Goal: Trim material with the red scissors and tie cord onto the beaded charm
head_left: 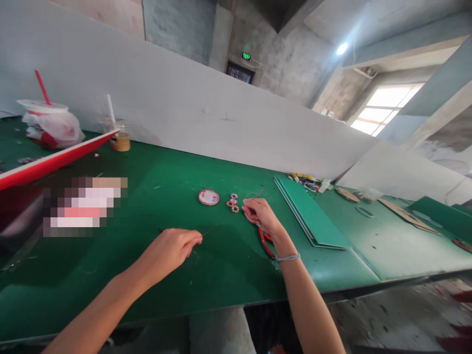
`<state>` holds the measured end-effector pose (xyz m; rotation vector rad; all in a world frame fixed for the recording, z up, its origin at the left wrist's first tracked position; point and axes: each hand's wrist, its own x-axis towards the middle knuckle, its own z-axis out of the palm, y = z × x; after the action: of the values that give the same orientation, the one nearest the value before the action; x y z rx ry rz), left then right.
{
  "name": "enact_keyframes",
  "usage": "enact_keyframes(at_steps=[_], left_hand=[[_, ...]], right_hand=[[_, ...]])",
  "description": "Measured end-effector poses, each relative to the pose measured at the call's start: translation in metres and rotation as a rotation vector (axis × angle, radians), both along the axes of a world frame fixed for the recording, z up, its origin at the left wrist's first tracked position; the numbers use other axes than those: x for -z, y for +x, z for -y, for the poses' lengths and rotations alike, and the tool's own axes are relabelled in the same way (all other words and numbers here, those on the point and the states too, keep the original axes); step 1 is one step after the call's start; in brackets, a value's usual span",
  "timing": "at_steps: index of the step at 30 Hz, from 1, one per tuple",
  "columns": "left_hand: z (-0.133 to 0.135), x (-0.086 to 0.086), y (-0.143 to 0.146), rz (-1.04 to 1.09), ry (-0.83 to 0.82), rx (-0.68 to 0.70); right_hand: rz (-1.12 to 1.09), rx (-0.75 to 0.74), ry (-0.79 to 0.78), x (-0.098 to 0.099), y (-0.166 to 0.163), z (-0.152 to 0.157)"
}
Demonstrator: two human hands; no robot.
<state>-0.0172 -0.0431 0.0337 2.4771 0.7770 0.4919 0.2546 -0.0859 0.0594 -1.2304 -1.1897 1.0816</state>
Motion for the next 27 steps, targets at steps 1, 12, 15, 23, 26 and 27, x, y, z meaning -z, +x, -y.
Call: enact_keyframes(at_steps=[1,12,15,23,26,27], left_hand=[[0.000,0.000,0.000,0.005,0.001,0.000],[0.002,0.000,-0.001,0.013,0.014,-0.011],[0.002,-0.001,0.000,-0.001,0.008,-0.015],[-0.008,0.001,-0.008,0.105,0.198,-0.388],[-0.003,-0.007,-0.006,0.068,0.243,-0.451],[0.001,-0.010,-0.004,0.045,0.267,-0.458]], right_hand=[[0.000,0.004,0.004,0.000,0.001,0.001],[-0.043,0.107,0.046,0.002,0.020,0.003],[-0.062,0.148,0.070,0.001,0.021,0.003],[-0.244,0.550,0.373,0.001,0.029,0.001],[-0.160,0.533,0.286,0.005,0.020,-0.001],[-0.094,0.448,0.207,0.006,0.013,-0.001]])
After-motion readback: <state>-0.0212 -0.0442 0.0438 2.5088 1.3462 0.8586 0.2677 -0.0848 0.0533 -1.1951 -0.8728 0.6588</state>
